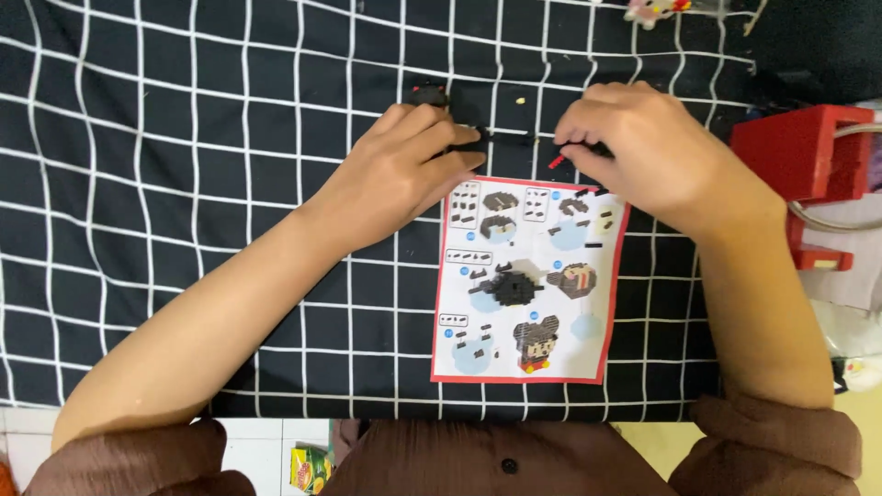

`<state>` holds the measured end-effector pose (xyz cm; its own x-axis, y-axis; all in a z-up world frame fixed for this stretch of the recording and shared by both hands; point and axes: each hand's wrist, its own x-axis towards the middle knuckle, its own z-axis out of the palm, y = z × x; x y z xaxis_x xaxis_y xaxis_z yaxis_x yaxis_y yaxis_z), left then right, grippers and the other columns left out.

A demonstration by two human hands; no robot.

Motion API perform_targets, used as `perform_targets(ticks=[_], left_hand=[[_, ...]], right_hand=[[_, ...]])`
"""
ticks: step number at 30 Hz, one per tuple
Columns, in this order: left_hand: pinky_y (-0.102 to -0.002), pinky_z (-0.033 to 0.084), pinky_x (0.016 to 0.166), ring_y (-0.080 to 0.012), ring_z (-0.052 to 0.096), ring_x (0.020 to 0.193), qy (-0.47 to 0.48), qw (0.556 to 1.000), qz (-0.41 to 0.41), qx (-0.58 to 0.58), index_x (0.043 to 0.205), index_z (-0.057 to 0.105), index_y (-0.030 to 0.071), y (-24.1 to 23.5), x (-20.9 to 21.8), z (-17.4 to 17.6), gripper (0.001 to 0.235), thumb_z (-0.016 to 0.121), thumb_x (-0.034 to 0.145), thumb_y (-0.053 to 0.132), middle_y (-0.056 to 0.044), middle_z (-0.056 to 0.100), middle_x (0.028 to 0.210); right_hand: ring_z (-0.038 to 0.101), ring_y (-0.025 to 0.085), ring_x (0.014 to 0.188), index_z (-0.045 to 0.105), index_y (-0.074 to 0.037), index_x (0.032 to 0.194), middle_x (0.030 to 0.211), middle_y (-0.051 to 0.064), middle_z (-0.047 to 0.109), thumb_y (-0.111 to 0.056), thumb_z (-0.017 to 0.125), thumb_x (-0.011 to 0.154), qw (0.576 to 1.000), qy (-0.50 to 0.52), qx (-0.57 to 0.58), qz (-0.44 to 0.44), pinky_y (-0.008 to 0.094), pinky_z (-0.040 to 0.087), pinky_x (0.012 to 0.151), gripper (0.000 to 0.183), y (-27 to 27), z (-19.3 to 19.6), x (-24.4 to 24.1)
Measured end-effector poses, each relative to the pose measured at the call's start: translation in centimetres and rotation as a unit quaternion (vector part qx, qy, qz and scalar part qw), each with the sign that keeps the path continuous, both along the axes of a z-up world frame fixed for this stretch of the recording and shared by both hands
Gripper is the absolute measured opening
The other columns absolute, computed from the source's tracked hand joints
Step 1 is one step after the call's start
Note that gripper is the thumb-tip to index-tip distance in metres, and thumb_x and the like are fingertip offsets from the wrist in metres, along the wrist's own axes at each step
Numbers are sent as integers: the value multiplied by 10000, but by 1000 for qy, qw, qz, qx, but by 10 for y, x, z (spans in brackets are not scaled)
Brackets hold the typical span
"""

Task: Adding small brick details to a toy figure following instructions

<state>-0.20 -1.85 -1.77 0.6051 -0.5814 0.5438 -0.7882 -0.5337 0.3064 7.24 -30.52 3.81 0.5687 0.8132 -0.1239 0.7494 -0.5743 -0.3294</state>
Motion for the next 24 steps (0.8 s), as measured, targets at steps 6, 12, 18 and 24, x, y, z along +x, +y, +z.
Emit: perform_targets(ticks=[6, 12, 18, 24], left_hand=[[-382, 448, 874, -276, 588, 1044, -32, 999, 0, -8, 1140, 703, 31, -2, 1, 2, 122, 757, 1036, 64, -95, 655, 1138], [-389, 453, 879, -277, 579, 1023, -53, 998, -18, -7, 1118, 696, 18, -1, 2, 3, 98, 751, 1040, 43, -116, 643, 1125], [-392, 447, 849, -269, 576, 968, -60, 997, -43, -14, 1100, 695, 36, -1, 2, 7, 95, 764, 1035, 38, -112, 637, 1122], [-394, 442, 818, -291, 577, 982, -38, 997, -69, -19, 1065, 702, 44, 0, 1, 6, 96, 782, 1019, 74, -134, 620, 1131]], right_hand=[[635, 285, 896, 699, -62, 1026, 973, 78, 670, -46, 669, 970, 998, 26, -1, -52, 403, 502, 809, 66, -1, 1, -4], [607, 272, 877, 687, -79, 979, 931, 59, 643, -39, 654, 943, 998, 36, -11, -56, 391, 489, 763, 63, 2, 3, -5], [572, 232, 800, 651, -87, 902, 891, 48, 601, -23, 687, 911, 998, 35, 0, -52, 362, 449, 719, 75, -1, 8, -5], [584, 184, 768, 607, -69, 802, 821, 25, 627, 30, 665, 903, 995, 66, 7, -73, 327, 433, 715, 153, 0, 33, -10]])
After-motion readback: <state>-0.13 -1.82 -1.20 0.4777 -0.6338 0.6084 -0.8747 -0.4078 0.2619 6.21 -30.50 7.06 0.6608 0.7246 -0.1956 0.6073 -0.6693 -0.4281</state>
